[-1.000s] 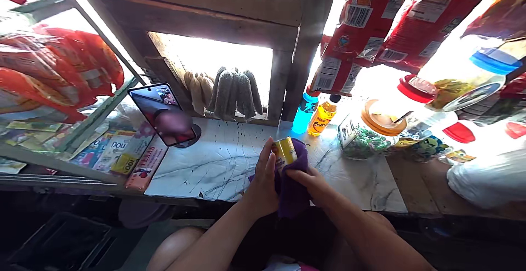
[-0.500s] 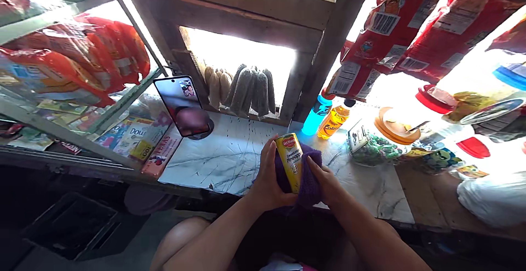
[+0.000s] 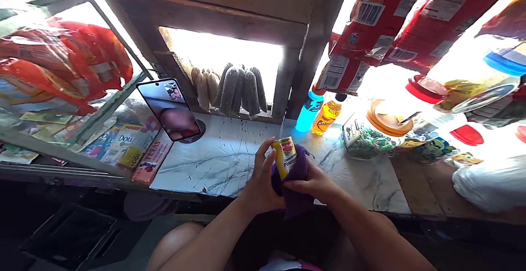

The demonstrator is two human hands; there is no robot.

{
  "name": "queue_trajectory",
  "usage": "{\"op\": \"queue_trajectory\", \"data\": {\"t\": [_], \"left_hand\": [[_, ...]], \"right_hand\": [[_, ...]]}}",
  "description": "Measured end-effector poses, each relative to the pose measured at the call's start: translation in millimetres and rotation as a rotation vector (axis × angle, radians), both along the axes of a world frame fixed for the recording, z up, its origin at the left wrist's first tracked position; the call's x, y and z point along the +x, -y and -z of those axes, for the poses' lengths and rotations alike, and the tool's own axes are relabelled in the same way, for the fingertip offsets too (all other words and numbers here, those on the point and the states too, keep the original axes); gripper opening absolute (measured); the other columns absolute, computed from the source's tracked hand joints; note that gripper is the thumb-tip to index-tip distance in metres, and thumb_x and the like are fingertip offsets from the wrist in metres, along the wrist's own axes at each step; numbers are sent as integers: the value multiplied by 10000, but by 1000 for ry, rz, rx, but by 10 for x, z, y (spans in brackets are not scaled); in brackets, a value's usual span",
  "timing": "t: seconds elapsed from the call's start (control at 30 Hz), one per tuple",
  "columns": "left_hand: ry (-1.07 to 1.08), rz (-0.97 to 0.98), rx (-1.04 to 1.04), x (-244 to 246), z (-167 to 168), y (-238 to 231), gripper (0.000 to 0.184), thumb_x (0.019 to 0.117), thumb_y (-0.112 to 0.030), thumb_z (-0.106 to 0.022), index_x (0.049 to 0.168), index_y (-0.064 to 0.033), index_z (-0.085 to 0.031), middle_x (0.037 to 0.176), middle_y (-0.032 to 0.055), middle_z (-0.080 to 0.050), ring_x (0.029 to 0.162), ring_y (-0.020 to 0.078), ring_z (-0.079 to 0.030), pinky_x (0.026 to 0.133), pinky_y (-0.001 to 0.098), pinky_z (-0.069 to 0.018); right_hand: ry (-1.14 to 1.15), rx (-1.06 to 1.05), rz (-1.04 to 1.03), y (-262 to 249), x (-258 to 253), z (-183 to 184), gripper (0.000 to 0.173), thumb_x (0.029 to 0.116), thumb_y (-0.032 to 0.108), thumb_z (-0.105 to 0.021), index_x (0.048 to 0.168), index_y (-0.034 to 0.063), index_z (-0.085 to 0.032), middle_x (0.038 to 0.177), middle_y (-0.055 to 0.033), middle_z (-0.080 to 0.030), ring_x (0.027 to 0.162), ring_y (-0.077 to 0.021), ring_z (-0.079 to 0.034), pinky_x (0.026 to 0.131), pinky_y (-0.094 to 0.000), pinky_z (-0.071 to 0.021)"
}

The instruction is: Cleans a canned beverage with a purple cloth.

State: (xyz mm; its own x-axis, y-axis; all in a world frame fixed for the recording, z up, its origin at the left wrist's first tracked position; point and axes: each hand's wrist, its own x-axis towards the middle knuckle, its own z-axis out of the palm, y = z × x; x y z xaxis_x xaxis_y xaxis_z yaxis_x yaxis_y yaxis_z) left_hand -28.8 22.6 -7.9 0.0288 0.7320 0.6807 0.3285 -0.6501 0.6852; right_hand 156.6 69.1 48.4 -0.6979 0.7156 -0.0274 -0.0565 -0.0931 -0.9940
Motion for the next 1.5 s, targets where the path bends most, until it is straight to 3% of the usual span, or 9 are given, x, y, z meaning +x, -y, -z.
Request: {"op": "queue_trajectory", "data": {"t": [0.37,0.6,0.77,0.93,1.03,1.13,1.2,1.27,1.5], "left_hand": [[-213,108,99,207,15,78,1126,671,-535,-889,1558,-394,-211,1631,130,-255,1492,286,-325,1185,478,-378],[-126,-83,69,-66,-95,3,1137,657,-586,-863,1556,-457,-179,1602,72,-343,1443,278,-405,1140,499,-415],[-63,-215,82,-200,-102,-59,1184,683,-473,-875,1562,-495,-83,1664,23,-201,1486,269,-333,1156,514,-389],[-7,15,36,-187,-128,-57,1186,743,-500,-841,1578,-536,1,1718,-54,9,1551,224,-201,1238,464,-283],[381,356,-201,-193,-210,-23,973,887,-468,-733,1617,-400,-93,1656,-71,-274,1444,159,-415,1153,404,-425],[815,534,-506,-222,-314,0,791,903,-525,-677,1559,-250,-332,1404,69,-602,1244,225,-609,1049,431,-496],[782,421,-589,-196,-317,24,768,915,-584,-645,1477,-128,-389,1294,60,-652,1166,186,-649,1017,380,-531],[772,255,-605,-139,-334,43,631,952,-462,-662,1385,-71,-420,1182,44,-693,1076,155,-689,973,348,-565],[889,9,-533,-182,-358,9,577,909,-426,-723,1340,-119,-492,1105,43,-719,988,156,-714,896,342,-595]], "right_hand": [[-3,-263,270,-102,-24,-57,454,999,401,-573,1219,4,-556,927,-59,-722,851,-123,-716,807,-323,-611],[136,-102,104,71,-110,-27,577,890,259,-742,1331,-20,-494,1080,-56,-697,977,-86,-686,903,-308,-581],[-26,-58,-1,124,-123,61,518,924,161,-709,1344,-25,-468,1117,-35,-700,1026,-71,-684,939,-298,-578],[-149,119,74,140,-109,126,512,912,85,-704,1333,-66,-456,1147,-41,-692,1063,-58,-672,972,-284,-563],[-94,242,118,75,-77,135,560,898,119,-731,1338,-92,-458,1170,-68,-684,1090,-57,-659,991,-273,-551],[-2,316,134,20,-52,190,653,874,210,-772,1360,-96,-461,1195,-98,-681,1123,-79,-654,1010,-295,-545],[78,363,141,27,-60,203,673,856,269,-791,1349,-82,-497,1194,-106,-681,1123,-85,-650,1011,-304,-538],[130,408,131,37,-77,185,655,849,301,-794,1324,-67,-532,1179,-101,-689,1115,-77,-649,1008,-296,-532],[31,296,109,-21,-57,152,442,911,155,-735,1264,-48,-560,1103,-20,-719,1038,-33,-678,960,-259,-566]]}}
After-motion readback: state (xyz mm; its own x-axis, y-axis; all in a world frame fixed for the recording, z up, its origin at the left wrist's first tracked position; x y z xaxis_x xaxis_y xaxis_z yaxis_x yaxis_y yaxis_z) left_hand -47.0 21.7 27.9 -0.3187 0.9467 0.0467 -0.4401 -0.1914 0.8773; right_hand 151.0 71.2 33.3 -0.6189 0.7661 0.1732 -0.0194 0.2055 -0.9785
